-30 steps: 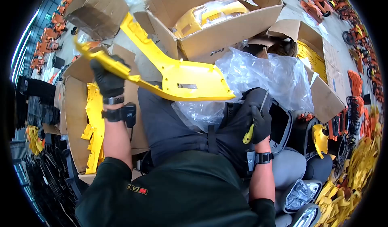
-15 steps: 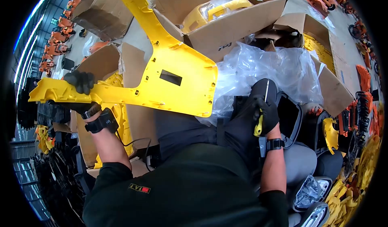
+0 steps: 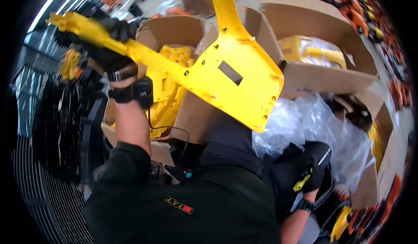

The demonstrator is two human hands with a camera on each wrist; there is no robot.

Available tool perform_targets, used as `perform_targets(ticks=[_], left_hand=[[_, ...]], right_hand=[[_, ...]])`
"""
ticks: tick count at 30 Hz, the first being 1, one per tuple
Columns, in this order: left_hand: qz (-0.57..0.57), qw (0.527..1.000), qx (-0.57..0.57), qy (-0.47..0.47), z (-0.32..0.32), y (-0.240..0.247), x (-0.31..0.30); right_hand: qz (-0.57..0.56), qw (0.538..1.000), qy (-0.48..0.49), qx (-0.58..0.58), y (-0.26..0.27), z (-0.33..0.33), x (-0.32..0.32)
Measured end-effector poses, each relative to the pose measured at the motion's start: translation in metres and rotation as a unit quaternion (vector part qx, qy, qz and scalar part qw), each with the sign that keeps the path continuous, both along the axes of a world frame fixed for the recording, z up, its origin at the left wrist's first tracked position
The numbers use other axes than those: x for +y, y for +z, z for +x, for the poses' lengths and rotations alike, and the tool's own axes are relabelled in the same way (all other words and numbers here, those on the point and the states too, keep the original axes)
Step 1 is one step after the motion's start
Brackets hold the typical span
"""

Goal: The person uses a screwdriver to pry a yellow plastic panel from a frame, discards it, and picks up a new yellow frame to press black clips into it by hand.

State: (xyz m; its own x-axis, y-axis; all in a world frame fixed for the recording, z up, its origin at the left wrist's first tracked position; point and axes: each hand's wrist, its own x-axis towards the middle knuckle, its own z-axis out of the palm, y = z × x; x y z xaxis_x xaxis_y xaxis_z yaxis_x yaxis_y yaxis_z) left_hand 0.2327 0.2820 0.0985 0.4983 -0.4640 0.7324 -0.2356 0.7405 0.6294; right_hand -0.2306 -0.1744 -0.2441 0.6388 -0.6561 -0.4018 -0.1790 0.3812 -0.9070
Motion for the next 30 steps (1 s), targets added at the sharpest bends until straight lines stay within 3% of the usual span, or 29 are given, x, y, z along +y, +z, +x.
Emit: perform_targets(ticks=[2, 4, 7, 9, 11, 12, 14, 16, 17, 18, 19, 20, 21, 22, 24, 25, 27, 30], left_hand=[[0.024, 0.997, -0.051, 0.056, 0.0, 0.043, 0.046], [-0.009, 1.0, -0.023, 0.013, -0.006, 0.074, 0.094], [0.032, 0.994, -0.083, 0.071, -0.027, 0.105, 0.145], [0.0, 0.986, -0.091, 0.143, -0.041, 0.103, 0.174], [-0.05, 0.951, -0.09, 0.293, -0.047, 0.08, 0.201], [-0.068, 0.909, -0.077, 0.404, -0.052, 0.056, 0.209], [-0.061, 0.743, -0.015, 0.666, -0.066, -0.015, 0.212], [0.041, 0.584, 0.073, 0.807, -0.098, -0.105, 0.21], [0.133, 0.546, 0.117, 0.819, -0.133, -0.16, 0.197], [0.225, 0.545, 0.152, 0.793, -0.157, -0.204, 0.175], [0.346, 0.613, 0.198, 0.682, -0.201, -0.227, 0.138], [0.504, 0.648, 0.111, 0.56, -0.221, -0.245, 0.121], [0.39, 0.711, 0.39, 0.436, -0.244, -0.224, 0.071], [0.417, 0.735, 0.369, 0.387, -0.241, -0.231, 0.057], [0.464, 0.769, 0.291, 0.329, -0.229, -0.23, 0.032], [0.485, 0.78, 0.23, 0.321, -0.213, -0.214, 0.017], [0.499, 0.777, 0.221, 0.312, -0.195, -0.201, -0.004], [0.548, 0.781, 0.121, 0.273, -0.138, -0.171, -0.051]], right_hand=[[-0.067, 0.997, 0.039, -0.015, -0.008, -0.001, -0.005], [-0.008, 1.0, 0.015, -0.012, 0.008, 0.006, 0.002], [0.0, 1.0, 0.023, -0.013, 0.017, 0.013, 0.007], [-0.004, 0.999, 0.034, -0.024, 0.021, 0.016, 0.012], [-0.016, 1.0, 0.026, -0.007, 0.025, 0.022, 0.014], [-0.017, 0.999, 0.027, -0.006, 0.022, 0.021, 0.012], [-0.051, 0.997, 0.063, -0.016, 0.013, 0.015, 0.005], [-0.033, 0.998, 0.043, -0.018, 0.015, 0.02, 0.013], [-0.019, 0.999, 0.015, -0.022, 0.018, 0.021, 0.015], [0.029, 0.998, 0.047, -0.017, 0.016, 0.016, 0.01], [0.034, 0.998, -0.003, 0.056, 0.021, 0.022, 0.01], [0.042, 0.998, 0.008, 0.037, 0.029, 0.024, 0.013], [-0.058, 0.993, 0.096, -0.019, 0.012, 0.011, 0.006], [0.112, 0.993, 0.006, 0.03, 0.042, 0.03, 0.018], [0.092, 0.99, 0.077, 0.068, 0.036, 0.028, 0.004], [0.028, 0.995, 0.085, 0.037, 0.041, 0.031, 0.009], [0.005, 0.993, 0.09, 0.073, 0.059, 0.036, 0.013], [0.023, 0.994, 0.094, 0.041, 0.055, 0.035, 0.014]])
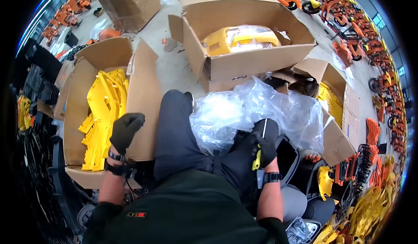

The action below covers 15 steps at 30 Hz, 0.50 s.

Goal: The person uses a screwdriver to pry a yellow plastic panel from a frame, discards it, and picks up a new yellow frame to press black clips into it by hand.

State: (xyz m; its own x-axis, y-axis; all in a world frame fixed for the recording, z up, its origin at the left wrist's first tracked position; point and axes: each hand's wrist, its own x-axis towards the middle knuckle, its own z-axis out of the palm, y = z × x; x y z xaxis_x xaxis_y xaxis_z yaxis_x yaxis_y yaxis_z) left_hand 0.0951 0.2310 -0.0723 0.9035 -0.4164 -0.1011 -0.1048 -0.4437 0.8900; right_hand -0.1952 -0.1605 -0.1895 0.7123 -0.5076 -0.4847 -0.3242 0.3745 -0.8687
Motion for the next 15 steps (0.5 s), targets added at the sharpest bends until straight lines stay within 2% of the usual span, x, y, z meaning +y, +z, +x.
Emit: perform_targets(ticks=[1, 4, 7, 9, 12, 13, 15], left_hand=[[0.018, 0.999, -0.022, -0.028, 0.017, 0.014, -0.025], [0.069, 0.977, -0.116, -0.162, 0.09, 0.039, -0.111], [0.154, 0.926, -0.228, -0.259, 0.167, 0.048, -0.226], [0.238, 0.889, -0.231, -0.316, 0.214, 0.044, -0.315], [0.315, 0.834, -0.287, -0.351, 0.284, -0.016, -0.443], [0.35, 0.828, -0.231, -0.372, 0.294, -0.024, -0.484], [0.375, 0.793, -0.268, -0.399, 0.317, -0.08, -0.554]], right_hand=[[0.003, 1.0, -0.019, -0.024, -0.001, 0.0, 0.002], [0.023, 0.999, -0.043, 0.016, 0.012, 0.0, 0.007], [0.062, 0.996, -0.043, 0.052, 0.014, 0.002, 0.005], [0.12, 0.989, -0.06, 0.067, 0.017, 0.002, 0.003], [0.111, 0.988, -0.028, 0.106, -0.003, -0.007, -0.009], [0.134, 0.982, -0.047, 0.122, -0.003, -0.01, -0.017], [0.194, 0.966, -0.089, 0.145, 0.001, -0.008, -0.03]])
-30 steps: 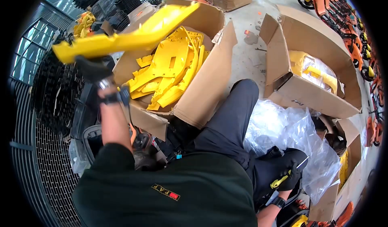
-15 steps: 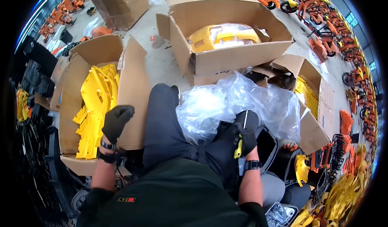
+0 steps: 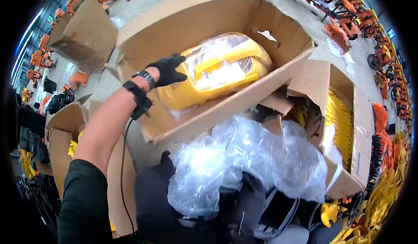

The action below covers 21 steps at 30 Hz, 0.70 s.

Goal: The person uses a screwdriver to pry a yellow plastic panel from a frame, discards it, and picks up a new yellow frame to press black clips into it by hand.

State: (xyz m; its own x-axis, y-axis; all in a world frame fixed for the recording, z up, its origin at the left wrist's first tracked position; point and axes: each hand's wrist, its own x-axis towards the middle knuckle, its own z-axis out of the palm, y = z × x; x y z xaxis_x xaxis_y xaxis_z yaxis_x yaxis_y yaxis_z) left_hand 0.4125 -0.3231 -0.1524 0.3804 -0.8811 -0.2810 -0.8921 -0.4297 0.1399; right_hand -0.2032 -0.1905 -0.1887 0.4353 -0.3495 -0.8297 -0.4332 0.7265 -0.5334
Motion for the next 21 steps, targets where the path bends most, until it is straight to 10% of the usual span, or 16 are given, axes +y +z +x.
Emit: perform_targets(ticks=[6, 12, 21], left_hand=[[-0.046, 0.998, -0.026, 0.041, 0.021, -0.169, -0.116], [-0.058, 0.997, 0.007, 0.05, 0.029, -0.216, -0.151], [-0.243, 0.913, -0.262, -0.195, -0.039, 0.016, -0.095]], right_hand=[[0.12, 0.992, -0.037, 0.032, -0.035, 0.052, -0.062], [0.147, 0.988, -0.026, 0.028, -0.054, 0.073, -0.087], [0.11, 0.994, -0.018, -0.022, -0.014, 0.019, -0.033]])
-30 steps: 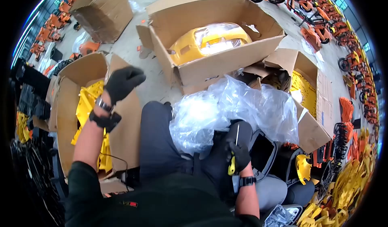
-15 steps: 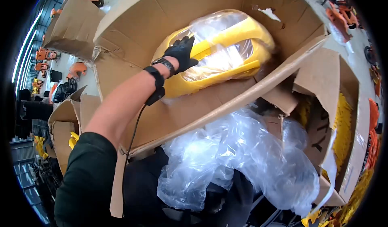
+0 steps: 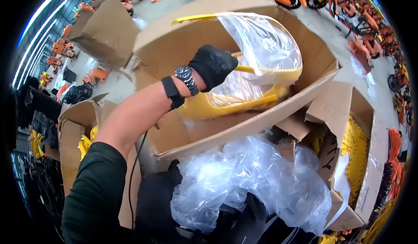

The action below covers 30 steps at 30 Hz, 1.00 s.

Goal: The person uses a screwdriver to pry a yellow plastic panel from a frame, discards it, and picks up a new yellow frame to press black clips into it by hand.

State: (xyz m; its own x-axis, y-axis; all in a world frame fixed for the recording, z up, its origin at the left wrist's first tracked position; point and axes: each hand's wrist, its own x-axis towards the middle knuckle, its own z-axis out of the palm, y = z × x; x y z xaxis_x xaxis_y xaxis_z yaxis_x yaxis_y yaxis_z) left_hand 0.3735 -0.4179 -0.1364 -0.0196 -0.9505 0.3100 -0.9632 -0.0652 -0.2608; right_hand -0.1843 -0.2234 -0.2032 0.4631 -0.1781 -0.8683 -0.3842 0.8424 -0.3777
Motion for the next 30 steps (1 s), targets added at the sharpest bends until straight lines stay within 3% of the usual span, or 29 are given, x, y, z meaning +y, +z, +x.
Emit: perform_targets(ticks=[4, 6, 7, 9, 11, 13, 15, 16, 19, 21, 23, 25, 27, 28, 30], left_hand=[[-0.022, 0.994, -0.103, 0.011, -0.026, 0.09, 0.084], [-0.025, 0.987, -0.16, -0.01, -0.044, 0.126, 0.128], [-0.028, 0.986, -0.167, 0.001, -0.055, 0.142, 0.152], [-0.055, 0.978, -0.194, -0.053, -0.079, 0.171, 0.198], [-0.069, 0.975, -0.206, -0.055, -0.101, 0.195, 0.243], [-0.091, 0.97, -0.215, -0.068, -0.122, 0.219, 0.279], [-0.099, 0.966, -0.226, -0.074, -0.142, 0.237, 0.311], [-0.105, 0.964, -0.232, -0.08, -0.151, 0.241, 0.324], [-0.109, 0.961, -0.236, -0.099, -0.168, 0.254, 0.361], [-0.113, 0.97, -0.193, -0.092, -0.172, 0.257, 0.386], [-0.154, 0.967, -0.176, -0.103, -0.174, 0.257, 0.415], [-0.126, 0.975, -0.172, -0.058, -0.189, 0.277, 0.445], [-0.133, 0.983, -0.11, -0.063, -0.195, 0.292, 0.474], [-0.135, 0.986, -0.079, -0.05, -0.202, 0.301, 0.49], [-0.159, 0.987, -0.014, -0.012, -0.21, 0.315, 0.519]], right_hand=[[-0.024, 0.999, -0.001, -0.041, 0.005, -0.036, 0.037], [-0.161, 0.984, 0.033, -0.065, -0.012, -0.028, 0.035], [-0.286, 0.954, 0.053, -0.078, -0.022, -0.022, 0.036], [-0.515, 0.847, 0.078, -0.104, -0.036, -0.014, 0.04], [-0.355, 0.918, 0.163, -0.059, -0.025, -0.038, 0.037], [-0.241, 0.959, 0.018, -0.146, 0.018, -0.02, 0.056], [-0.286, 0.946, 0.035, -0.15, 0.025, -0.02, 0.061], [-0.232, 0.963, -0.009, -0.139, 0.027, -0.019, 0.064], [-0.242, 0.956, -0.026, -0.161, 0.017, -0.02, 0.07], [-0.21, 0.96, 0.02, -0.186, 0.011, -0.024, 0.066], [-0.494, 0.843, 0.115, -0.182, -0.022, -0.034, 0.063], [-0.342, 0.922, 0.011, -0.18, 0.012, -0.031, 0.073], [-0.294, 0.947, -0.022, -0.131, 0.019, -0.033, 0.074], [-0.387, 0.911, -0.009, -0.144, 0.023, -0.035, 0.078], [-0.378, 0.911, -0.052, -0.155, 0.038, -0.025, 0.078]])
